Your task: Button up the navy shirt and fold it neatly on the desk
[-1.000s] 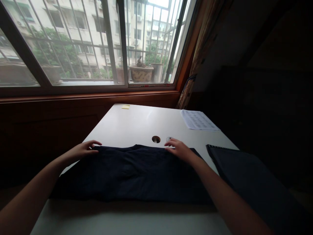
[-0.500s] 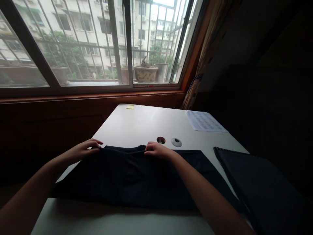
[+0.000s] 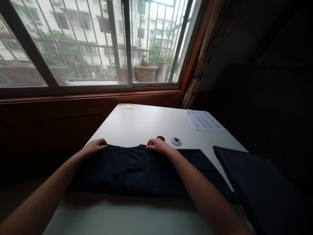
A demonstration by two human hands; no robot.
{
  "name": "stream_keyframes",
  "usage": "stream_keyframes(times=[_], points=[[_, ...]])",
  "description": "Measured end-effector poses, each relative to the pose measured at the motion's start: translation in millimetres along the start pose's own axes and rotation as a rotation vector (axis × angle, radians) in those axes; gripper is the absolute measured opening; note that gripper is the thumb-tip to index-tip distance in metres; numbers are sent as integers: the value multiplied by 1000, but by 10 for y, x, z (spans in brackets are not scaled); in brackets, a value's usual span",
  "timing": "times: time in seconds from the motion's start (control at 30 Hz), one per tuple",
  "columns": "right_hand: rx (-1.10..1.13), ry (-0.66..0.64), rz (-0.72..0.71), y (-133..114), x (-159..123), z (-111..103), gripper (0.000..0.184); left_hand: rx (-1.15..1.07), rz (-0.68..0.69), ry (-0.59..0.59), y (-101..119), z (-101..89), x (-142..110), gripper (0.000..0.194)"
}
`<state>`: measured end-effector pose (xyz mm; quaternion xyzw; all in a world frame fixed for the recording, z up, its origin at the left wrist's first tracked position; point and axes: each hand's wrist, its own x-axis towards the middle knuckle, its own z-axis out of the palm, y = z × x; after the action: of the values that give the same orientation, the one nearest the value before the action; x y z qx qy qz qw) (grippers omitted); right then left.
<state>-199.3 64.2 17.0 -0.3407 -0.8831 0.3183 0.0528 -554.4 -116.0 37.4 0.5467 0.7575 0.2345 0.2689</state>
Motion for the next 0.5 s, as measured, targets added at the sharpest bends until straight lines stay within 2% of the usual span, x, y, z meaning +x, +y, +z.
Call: stream_keyframes(times=[0.17,0.3,0.4,0.5], points=[[-5,-23,42,148,-182,-141,31,44,21,13,-43,10,-69,42],[-21,-40,83,350,-475,-349,29,112,68,62,-33,40,-89,37],[-44,-31,150,602,-781,-560,28,212,166,141,80,91,-110,34],[-52,-16,226,935,-1116,-798,27,348,336,219,335,204,-124,30]])
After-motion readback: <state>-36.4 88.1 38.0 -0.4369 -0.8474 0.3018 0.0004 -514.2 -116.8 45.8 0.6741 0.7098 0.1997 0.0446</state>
